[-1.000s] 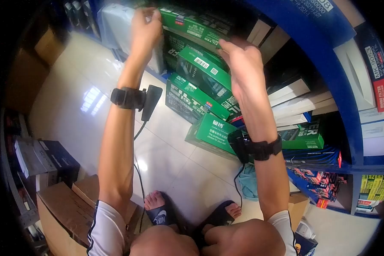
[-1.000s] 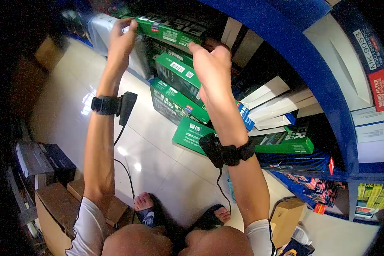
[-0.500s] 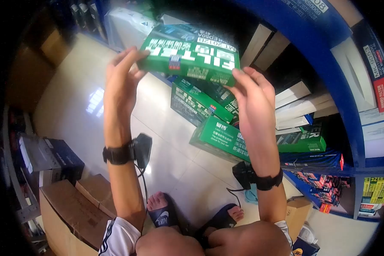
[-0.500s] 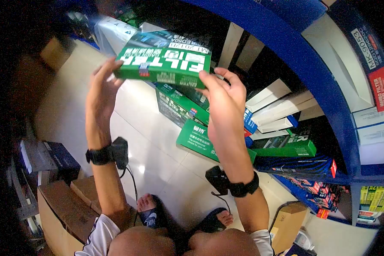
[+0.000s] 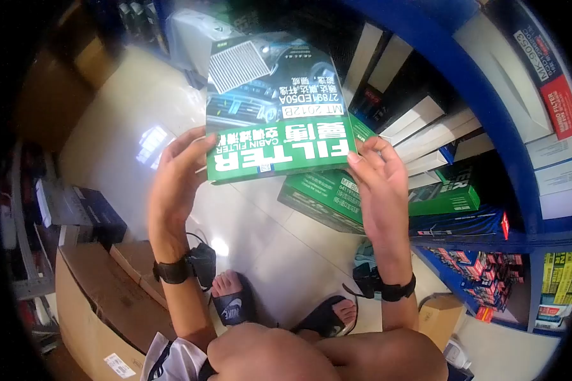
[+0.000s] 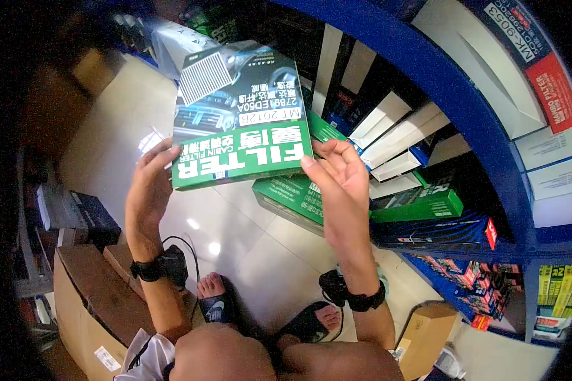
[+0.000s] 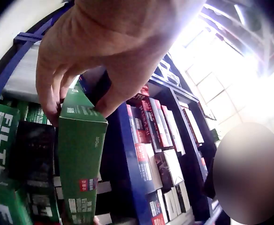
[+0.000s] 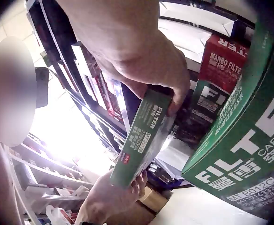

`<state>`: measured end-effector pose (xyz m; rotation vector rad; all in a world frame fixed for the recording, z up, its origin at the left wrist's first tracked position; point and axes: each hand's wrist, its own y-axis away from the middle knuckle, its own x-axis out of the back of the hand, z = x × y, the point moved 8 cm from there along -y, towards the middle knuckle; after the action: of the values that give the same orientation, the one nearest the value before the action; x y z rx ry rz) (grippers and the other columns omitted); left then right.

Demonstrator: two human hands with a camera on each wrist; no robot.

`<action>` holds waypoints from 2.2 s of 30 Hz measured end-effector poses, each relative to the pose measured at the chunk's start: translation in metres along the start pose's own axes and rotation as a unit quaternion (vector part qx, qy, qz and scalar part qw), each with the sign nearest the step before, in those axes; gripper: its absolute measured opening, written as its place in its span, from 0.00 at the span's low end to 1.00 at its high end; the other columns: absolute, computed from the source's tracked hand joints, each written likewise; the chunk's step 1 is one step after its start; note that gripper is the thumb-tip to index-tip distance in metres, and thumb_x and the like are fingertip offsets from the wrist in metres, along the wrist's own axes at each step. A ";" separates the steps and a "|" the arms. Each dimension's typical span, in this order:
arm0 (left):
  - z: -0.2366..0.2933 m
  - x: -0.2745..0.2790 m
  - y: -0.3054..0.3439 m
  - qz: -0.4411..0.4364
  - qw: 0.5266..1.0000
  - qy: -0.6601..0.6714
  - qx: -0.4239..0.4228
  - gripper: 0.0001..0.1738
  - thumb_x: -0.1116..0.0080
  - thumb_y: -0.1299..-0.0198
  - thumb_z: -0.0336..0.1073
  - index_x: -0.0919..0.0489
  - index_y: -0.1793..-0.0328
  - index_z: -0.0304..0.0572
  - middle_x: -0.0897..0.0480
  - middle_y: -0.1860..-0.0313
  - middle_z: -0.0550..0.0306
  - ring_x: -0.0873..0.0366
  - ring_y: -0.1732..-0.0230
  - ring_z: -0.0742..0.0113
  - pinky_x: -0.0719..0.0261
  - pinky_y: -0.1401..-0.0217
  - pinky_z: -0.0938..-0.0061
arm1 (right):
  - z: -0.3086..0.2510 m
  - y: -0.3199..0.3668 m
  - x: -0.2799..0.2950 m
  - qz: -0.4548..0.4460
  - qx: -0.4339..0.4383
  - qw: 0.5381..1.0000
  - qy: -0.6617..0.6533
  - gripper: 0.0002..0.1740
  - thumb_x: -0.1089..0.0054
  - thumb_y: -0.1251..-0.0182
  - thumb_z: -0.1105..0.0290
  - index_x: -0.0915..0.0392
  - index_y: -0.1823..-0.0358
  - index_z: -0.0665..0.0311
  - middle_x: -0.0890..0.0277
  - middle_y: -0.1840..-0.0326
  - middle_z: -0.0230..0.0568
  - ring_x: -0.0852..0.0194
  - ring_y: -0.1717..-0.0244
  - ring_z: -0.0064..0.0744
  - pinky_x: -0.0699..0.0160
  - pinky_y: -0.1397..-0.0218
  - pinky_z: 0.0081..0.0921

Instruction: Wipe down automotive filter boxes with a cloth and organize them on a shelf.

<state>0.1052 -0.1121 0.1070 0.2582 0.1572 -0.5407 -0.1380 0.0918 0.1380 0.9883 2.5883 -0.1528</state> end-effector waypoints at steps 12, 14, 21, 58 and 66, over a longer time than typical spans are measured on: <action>-0.023 0.000 0.052 -0.031 0.997 0.071 -0.013 0.35 0.26 0.30 0.36 0.27 0.22 0.29 0.11 0.39 0.39 0.12 0.39 0.55 0.13 0.34 0.62 | -0.005 0.014 0.000 -0.059 0.006 0.998 0.024 0.19 0.33 0.23 0.80 0.29 0.37 0.71 0.22 0.29 0.58 0.18 0.33 0.32 0.21 0.26 0.30; -0.027 0.010 0.058 -0.026 0.996 0.086 -0.024 0.35 0.26 0.30 0.35 0.27 0.21 0.29 0.11 0.40 0.39 0.12 0.38 0.55 0.14 0.33 0.61 | -0.008 0.018 -0.004 -0.083 0.018 0.991 0.101 0.20 0.33 0.22 0.78 0.29 0.34 0.72 0.22 0.29 0.56 0.19 0.32 0.33 0.21 0.26 0.31; -0.039 0.032 0.087 0.053 0.991 0.108 -0.061 0.38 0.28 0.28 0.37 0.31 0.21 0.20 0.18 0.29 0.34 0.16 0.30 0.55 0.18 0.24 0.61 | -0.028 0.048 0.021 -0.059 0.117 0.955 0.267 0.19 0.33 0.20 0.74 0.23 0.33 0.71 0.16 0.33 0.49 0.15 0.34 0.32 0.18 0.31 0.28; -0.126 0.059 0.075 0.170 0.951 0.256 -0.012 0.48 0.28 0.27 0.32 0.49 0.13 0.27 0.24 0.27 0.38 0.21 0.30 0.54 0.21 0.26 0.62 | 0.164 0.169 0.317 -0.066 -0.472 0.516 0.712 0.81 0.20 0.49 0.27 0.55 0.08 0.72 0.41 0.10 0.67 0.35 0.14 0.62 0.30 0.15 0.51; -0.112 0.053 0.095 0.182 0.961 0.201 -0.056 0.40 0.30 0.26 0.33 0.41 0.18 0.23 0.23 0.27 0.37 0.21 0.27 0.52 0.21 0.22 0.61 | 0.173 0.189 0.316 -0.004 -0.376 0.562 0.737 0.71 0.20 0.45 0.33 0.47 0.13 0.73 0.31 0.18 0.63 0.25 0.23 0.64 0.24 0.23 0.60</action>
<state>0.1914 -0.0273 0.0074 0.2776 0.5230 -0.1072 -0.1792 0.3915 -0.1348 0.7418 3.0356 2.5865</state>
